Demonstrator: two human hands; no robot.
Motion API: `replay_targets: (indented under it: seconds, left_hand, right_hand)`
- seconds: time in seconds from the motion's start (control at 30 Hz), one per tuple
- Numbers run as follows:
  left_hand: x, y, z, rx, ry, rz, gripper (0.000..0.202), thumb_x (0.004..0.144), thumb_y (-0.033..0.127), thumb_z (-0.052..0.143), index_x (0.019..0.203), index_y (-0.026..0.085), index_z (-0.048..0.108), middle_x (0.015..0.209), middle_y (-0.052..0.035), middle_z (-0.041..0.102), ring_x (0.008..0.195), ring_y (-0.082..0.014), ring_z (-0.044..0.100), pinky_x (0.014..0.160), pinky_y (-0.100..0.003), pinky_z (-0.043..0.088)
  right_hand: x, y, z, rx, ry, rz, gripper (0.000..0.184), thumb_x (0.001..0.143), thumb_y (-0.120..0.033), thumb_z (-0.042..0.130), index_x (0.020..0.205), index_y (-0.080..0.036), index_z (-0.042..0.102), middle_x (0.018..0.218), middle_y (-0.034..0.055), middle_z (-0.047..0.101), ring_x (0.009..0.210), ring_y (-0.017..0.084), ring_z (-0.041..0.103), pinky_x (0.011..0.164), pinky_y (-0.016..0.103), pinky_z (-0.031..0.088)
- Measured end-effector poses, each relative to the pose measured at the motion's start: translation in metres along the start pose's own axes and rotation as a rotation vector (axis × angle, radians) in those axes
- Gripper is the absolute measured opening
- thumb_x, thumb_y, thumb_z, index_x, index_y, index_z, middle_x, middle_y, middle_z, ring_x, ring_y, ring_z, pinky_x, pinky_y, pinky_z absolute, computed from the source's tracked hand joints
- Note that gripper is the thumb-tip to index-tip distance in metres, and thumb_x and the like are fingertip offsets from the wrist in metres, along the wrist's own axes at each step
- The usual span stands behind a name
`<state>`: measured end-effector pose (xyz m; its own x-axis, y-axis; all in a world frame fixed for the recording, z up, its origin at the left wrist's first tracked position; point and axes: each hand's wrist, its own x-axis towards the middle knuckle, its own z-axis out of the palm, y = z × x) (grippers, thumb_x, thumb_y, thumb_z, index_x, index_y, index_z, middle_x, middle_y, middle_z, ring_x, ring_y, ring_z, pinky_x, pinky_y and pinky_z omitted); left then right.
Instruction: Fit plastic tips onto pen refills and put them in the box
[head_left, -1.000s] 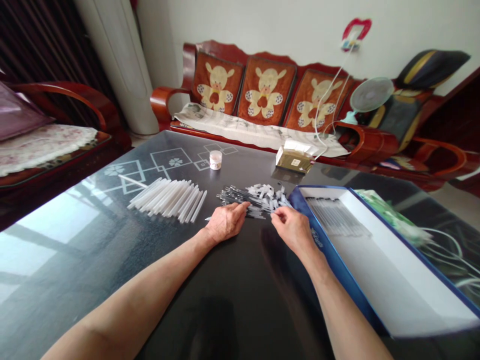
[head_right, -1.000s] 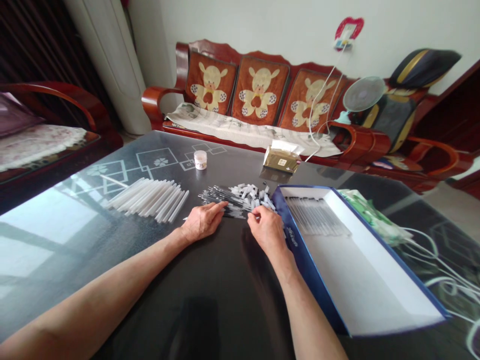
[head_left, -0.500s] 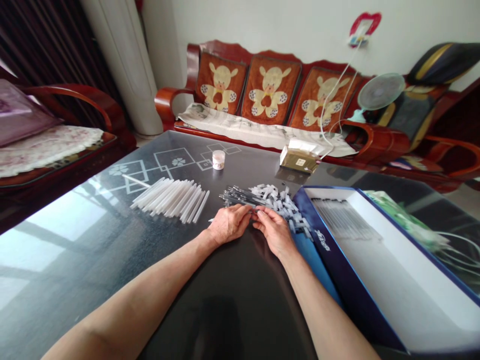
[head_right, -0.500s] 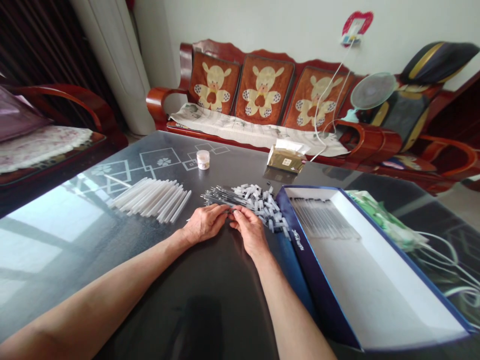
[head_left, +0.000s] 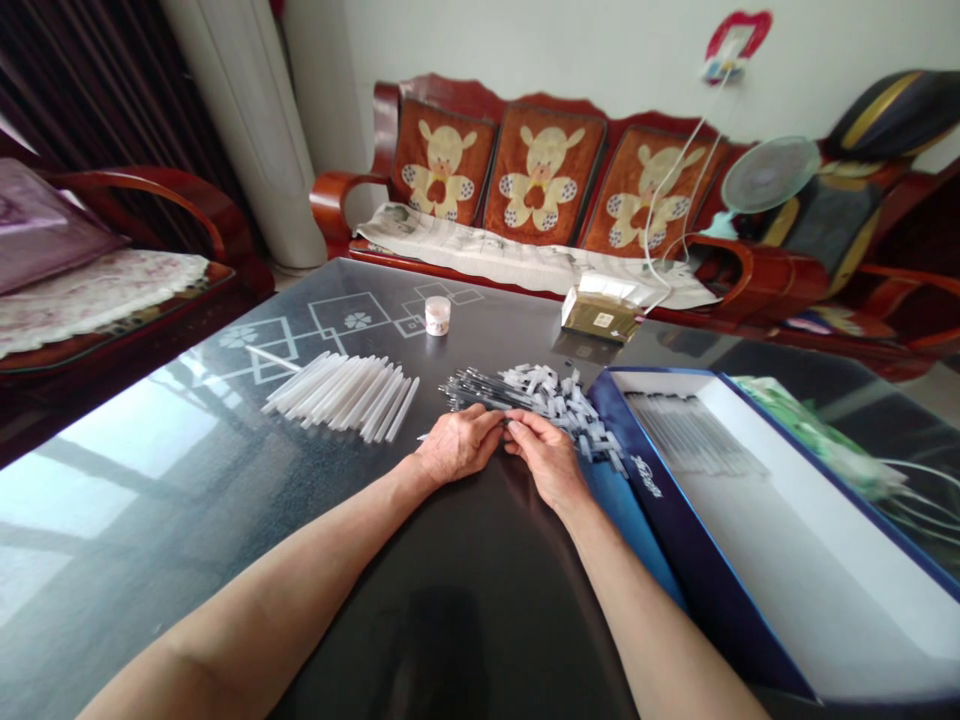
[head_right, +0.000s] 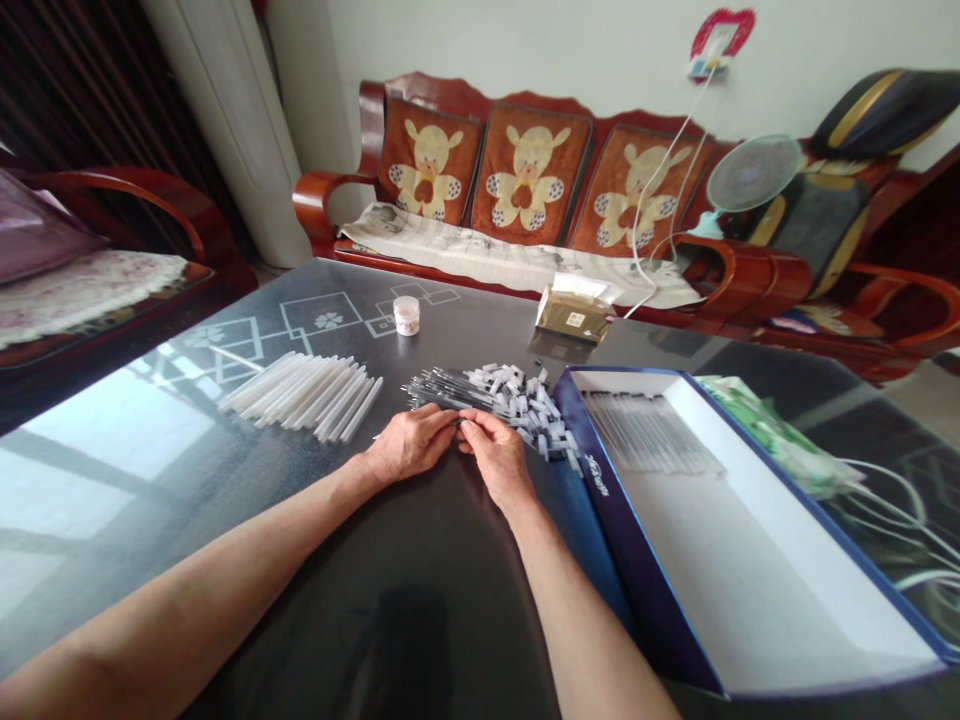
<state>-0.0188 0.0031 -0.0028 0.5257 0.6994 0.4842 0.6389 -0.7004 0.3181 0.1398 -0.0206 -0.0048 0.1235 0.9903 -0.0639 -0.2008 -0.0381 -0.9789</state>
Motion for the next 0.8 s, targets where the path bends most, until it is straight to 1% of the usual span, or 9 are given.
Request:
replay_targets:
  seconds: [0.17,0.3,0.43,0.57,0.7,0.8]
  left_hand:
    - [0.001,-0.002,0.000,-0.043,0.018,0.014,0.024,0.095,0.027,0.042,0.100,0.018,0.064,0.088,-0.0059,0.059,0.077,-0.0134,0.062,0.070,-0.023,0.053]
    - [0.000,-0.003,-0.001,-0.040,0.025,0.031,0.025,0.094,0.027,0.041,0.096,0.017,0.064,0.088,-0.0065,0.059,0.077,-0.0137,0.061,0.070,-0.024,0.053]
    - [0.001,-0.002,-0.004,0.020,0.005,0.040,0.027,0.096,0.028,0.039,0.098,0.017,0.064,0.091,-0.0068,0.060,0.080,-0.0153,0.060,0.070,-0.025,0.051]
    - [0.004,-0.002,-0.006,0.119,0.020,0.060,0.032,0.098,0.029,0.036,0.101,0.018,0.065,0.086,-0.0076,0.061,0.083,-0.0186,0.056,0.079,-0.031,0.048]
    - [0.007,-0.002,-0.006,0.127,0.027,0.087,0.034,0.099,0.029,0.033,0.103,0.017,0.065,0.083,-0.0078,0.060,0.081,-0.0192,0.053,0.080,-0.033,0.045]
    - [0.007,-0.001,-0.007,0.124,0.031,0.109,0.035,0.098,0.028,0.033,0.103,0.016,0.065,0.083,-0.0079,0.059,0.080,-0.0195,0.052,0.080,-0.033,0.044]
  right_hand:
    - [0.001,0.006,-0.001,-0.095,0.005,-0.054,0.034,0.067,-0.040,0.074,0.094,-0.020,0.072,0.084,0.0004,0.072,0.070,0.012,0.065,0.065,0.026,0.055]
    - [0.002,0.009,-0.002,-0.166,0.007,-0.091,0.035,0.069,-0.043,0.071,0.096,-0.020,0.072,0.086,0.0010,0.072,0.069,0.014,0.066,0.067,0.029,0.057]
    - [0.001,0.006,-0.001,-0.187,-0.003,-0.097,0.034,0.068,-0.041,0.072,0.095,-0.019,0.072,0.085,0.0015,0.072,0.071,0.015,0.067,0.069,0.030,0.058]
    - [0.001,0.004,0.001,-0.196,0.019,-0.108,0.033,0.068,-0.040,0.072,0.093,-0.019,0.072,0.081,0.0015,0.072,0.071,0.016,0.067,0.070,0.031,0.058]
    - [-0.001,0.002,0.000,-0.260,0.030,-0.125,0.035,0.070,-0.045,0.070,0.092,-0.018,0.070,0.076,0.0027,0.072,0.067,0.017,0.067,0.067,0.032,0.058]
    - [-0.003,-0.003,0.000,-0.342,0.022,-0.163,0.036,0.073,-0.051,0.066,0.087,-0.018,0.069,0.073,0.0038,0.071,0.065,0.018,0.067,0.063,0.031,0.058]
